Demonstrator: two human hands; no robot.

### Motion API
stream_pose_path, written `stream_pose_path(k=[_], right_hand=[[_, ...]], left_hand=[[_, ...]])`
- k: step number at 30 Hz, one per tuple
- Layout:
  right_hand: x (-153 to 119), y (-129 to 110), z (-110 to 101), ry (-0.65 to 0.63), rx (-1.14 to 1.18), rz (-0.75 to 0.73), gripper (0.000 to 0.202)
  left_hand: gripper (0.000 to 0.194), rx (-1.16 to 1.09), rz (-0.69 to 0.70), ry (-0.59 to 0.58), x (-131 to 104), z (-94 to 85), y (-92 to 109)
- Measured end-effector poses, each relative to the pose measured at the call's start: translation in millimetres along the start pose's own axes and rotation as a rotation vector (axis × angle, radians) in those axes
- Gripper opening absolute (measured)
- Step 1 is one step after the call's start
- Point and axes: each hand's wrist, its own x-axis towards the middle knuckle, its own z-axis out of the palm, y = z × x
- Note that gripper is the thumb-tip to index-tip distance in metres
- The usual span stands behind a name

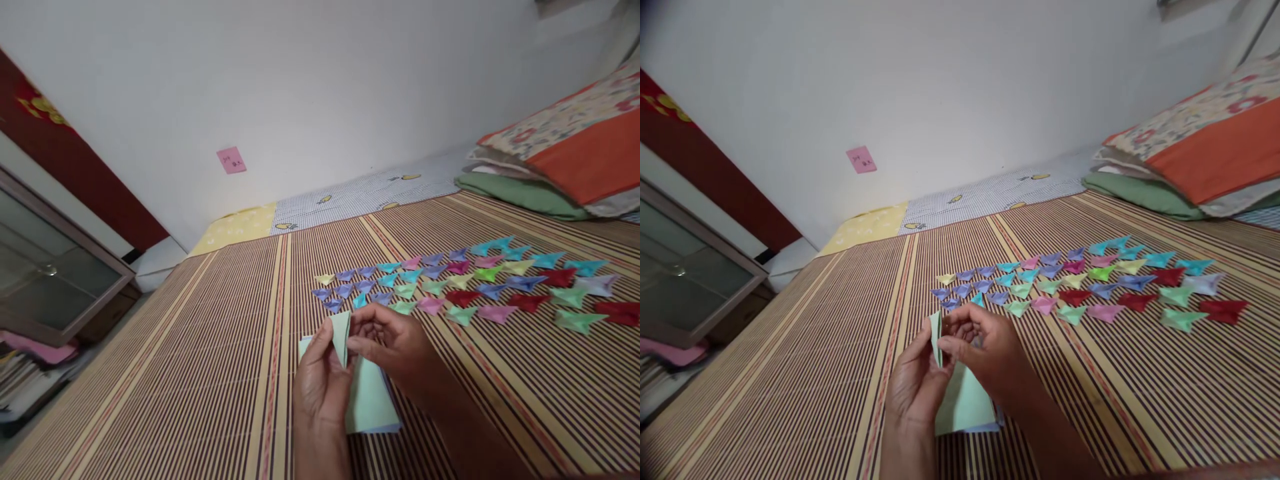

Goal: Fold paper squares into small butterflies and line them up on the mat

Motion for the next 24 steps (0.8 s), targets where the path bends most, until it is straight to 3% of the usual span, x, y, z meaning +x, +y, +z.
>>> stream_pose_path(k=[8, 12, 14, 18, 21, 24], right_hand=[[-1.3, 0.0, -0.2, -0.010, 0.013, -0.016, 0.007], [-2.0, -3.3, 1.2, 0.005, -0.075, -0.073, 0.002], [-3.2, -4.9, 4.6, 0.075, -0.228, -0.155, 0.007], [-4.4, -5.2, 10.9, 0.261, -0.467, -0.284, 0.010], [-4.0, -4.1, 9.3, 0.352, -0.571, -0.352, 0.010], [-3.3, -3.7, 3.7, 0.414, -0.636, -0.397, 0.012]], left_hand=[[0.028, -0.090, -0.149, -0.091, 3.5, -4.3, -3.6], [0.017, -0.054, -0.123, -0.091, 2.3, -4.2, -6.8], [0.004, -0.010, -0.007, -0.111, 1.3, -3.3, -10.9], [0.029, 0.216, 0.299, -0.177, -1.6, -1.3, -19.3], [0.035, 0.530, 0.633, -0.048, -8.0, 0.3, -20.4], [0.018, 0.789, 0.951, 0.022, -18.8, 2.1, -17.6]])
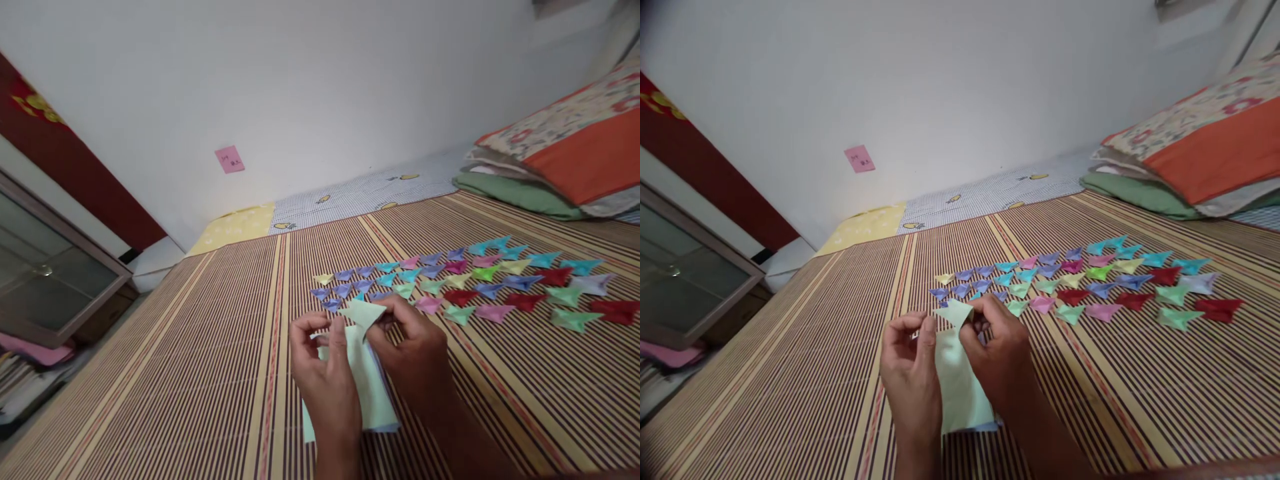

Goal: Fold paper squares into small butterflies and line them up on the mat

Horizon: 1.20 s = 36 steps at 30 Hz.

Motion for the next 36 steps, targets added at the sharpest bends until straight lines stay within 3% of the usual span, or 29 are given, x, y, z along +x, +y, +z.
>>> stream_pose_path(k=[4, 7, 22, 26, 29, 33, 36], right_hand=[[1.5, 3.6, -2.9, -0.001, -0.036, -0.052, 0.013], [1.4, 4.1, -2.1, -0.039, -0.075, -0.095, 0.015], [-4.6, 4.3, 10.6, -0.054, -0.142, -0.291, 0.015], [-4.9, 2.7, 10.7, -0.022, -0.149, -0.283, 0.015], [-3.8, -0.6, 6.9, -0.013, -0.149, -0.194, 0.010], [-0.4, -5.3, -0.2, -0.071, -0.065, 0.002, 0.013], [0.6, -4.6, -1.7, -0.056, -0.065, -0.012, 0.012]], left_hand=[[0.008, 0.231, 0.215, -0.200, -3.1, -4.6, 10.7], [0.003, 0.289, 0.226, -0.288, -2.3, -4.5, 12.1], [0.026, 0.207, 0.035, -0.252, 1.5, -6.9, 2.0], [0.028, 0.278, 0.167, -0.214, 2.1, -7.8, -3.4], [0.024, 0.273, 0.280, -0.143, -2.6, -4.1, -1.6], [0.020, 0.259, 0.343, -0.108, -9.9, 1.1, 4.2], [0.020, 0.267, 0.367, -0.131, -11.4, 1.6, 6.1]])
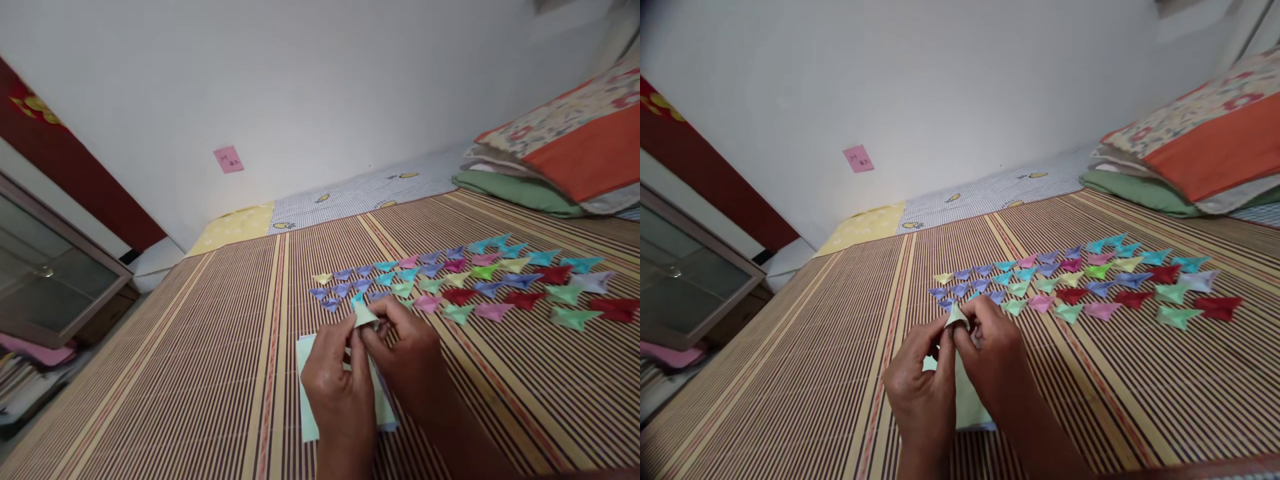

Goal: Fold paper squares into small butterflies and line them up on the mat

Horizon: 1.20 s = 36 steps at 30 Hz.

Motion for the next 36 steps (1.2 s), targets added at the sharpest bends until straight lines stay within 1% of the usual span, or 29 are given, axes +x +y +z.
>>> stream_pose_path(k=[3, 5, 7, 9, 12, 15, 18, 21, 25, 27, 29, 31, 33, 36], right_hand=[[-1.2, 4.3, 2.6, 0.025, -0.022, -0.147, 0.013], [-2.3, 7.2, 4.9, 0.010, -0.001, -0.244, 0.017], [-3.1, 9.0, 6.5, -0.011, 0.014, -0.305, 0.019], [-3.7, 9.7, 7.4, -0.004, -0.002, -0.328, 0.017], [-4.8, 10.3, 7.8, 0.056, -0.036, -0.355, 0.014], [-6.1, 11.9, 7.5, 0.116, -0.054, -0.385, 0.013], [-6.9, 13.9, 7.0, 0.158, -0.094, -0.363, 0.020], [-7.2, 15.4, 5.8, 0.182, -0.109, -0.345, 0.018], [-6.7, 15.0, 2.5, 0.139, -0.072, -0.426, 0.015], [-6.3, 13.5, 1.6, 0.131, -0.055, -0.452, 0.016], [-6.2, 11.2, 1.8, 0.124, -0.036, -0.458, 0.015], [-6.8, 8.1, 2.5, 0.120, -0.026, -0.434, 0.013], [-8.2, 4.1, 3.1, 0.132, -0.021, -0.367, 0.011], [-10.3, -2.7, 2.4, 0.165, 0.014, -0.249, 0.014]], left_hand=[[0.026, 0.036, 0.022, -0.035, 0.7, -1.1, -2.0], [0.034, 0.076, 0.060, -0.025, 1.1, -1.7, -4.1], [0.039, 0.118, 0.100, -0.009, 1.0, -2.4, -5.0], [0.035, 0.148, 0.121, 0.000, 0.6, -3.4, -4.0], [0.023, 0.166, 0.117, 0.012, -0.2, -5.0, 0.3], [0.022, 0.172, 0.078, 0.004, -1.2, -5.3, 4.7], [0.024, 0.157, 0.057, 0.000, -2.6, -3.7, 6.9], [0.023, 0.157, 0.034, -0.008, -4.3, -1.8, 8.5], [0.025, 0.138, -0.050, -0.038, -5.8, -2.0, 11.0], [0.032, 0.121, -0.081, -0.064, -5.9, -2.9, 11.5], [0.038, 0.118, -0.084, -0.070, -6.2, -3.3, 11.1], [0.041, 0.122, -0.082, -0.037, -7.2, -2.7, 10.4], [0.042, 0.122, -0.093, 0.015, -8.4, -1.3, 9.9], [0.036, 0.113, -0.060, 0.032, -9.1, 0.3, 9.9]])
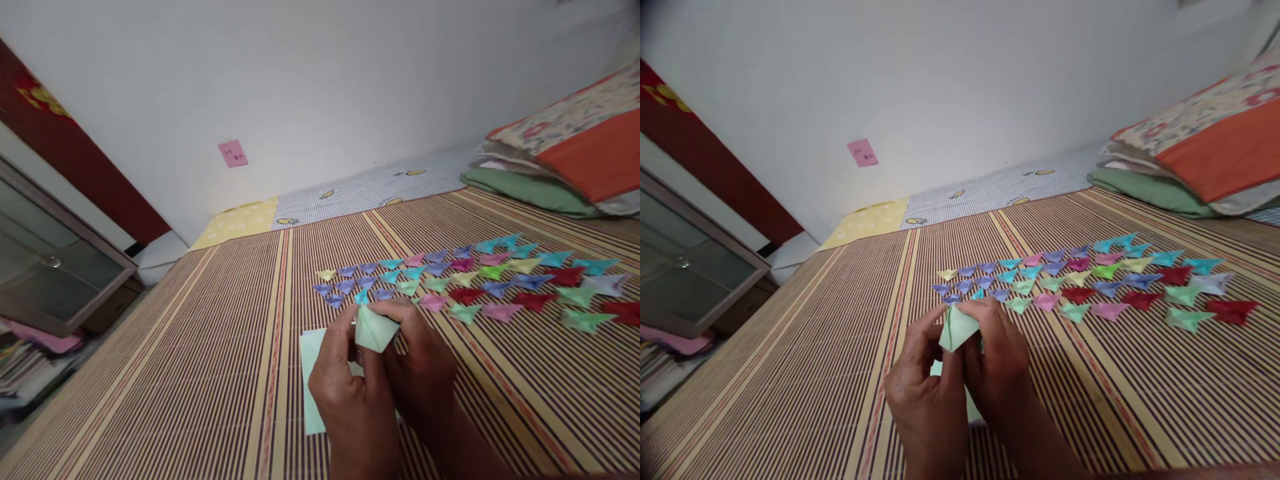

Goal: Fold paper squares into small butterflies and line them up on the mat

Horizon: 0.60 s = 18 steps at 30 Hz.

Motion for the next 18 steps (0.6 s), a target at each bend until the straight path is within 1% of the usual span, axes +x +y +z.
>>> stream_pose_path(k=[2, 4, 6, 9, 11, 14, 16, 18], right_hand=[[0.7, -3.6, -1.4, 0.023, 0.025, 0.089, 0.015], [1.8, -5.2, -2.7, 0.027, 0.065, 0.184, 0.016], [2.8, -4.9, -3.7, 0.018, 0.115, 0.266, 0.019], [2.7, -2.8, -4.9, 0.004, 0.142, 0.350, 0.024], [1.8, -1.4, -6.2, 0.009, 0.122, 0.372, 0.025], [0.9, 1.3, -8.9, 0.028, 0.108, 0.340, 0.026], [1.3, 4.0, -10.0, 0.016, 0.128, 0.303, 0.027], [2.1, 7.3, -9.8, -0.017, 0.177, 0.293, 0.031]], left_hand=[[0.032, -0.024, 0.070, -0.007, 0.9, -0.2, 0.4], [0.031, -0.064, 0.140, -0.016, 2.2, -0.7, 0.6], [0.033, -0.094, 0.183, -0.029, 2.9, -0.2, 0.4], [0.035, -0.125, 0.233, -0.022, 1.8, 3.9, -0.6], [0.036, -0.150, 0.277, 0.002, 0.6, 7.7, -0.9], [0.036, -0.166, 0.329, 0.011, -0.1, 10.5, 0.1], [0.036, -0.156, 0.304, -0.012, 0.0, 10.1, 0.8], [0.034, -0.153, 0.235, -0.028, -0.2, 9.0, 0.3]])
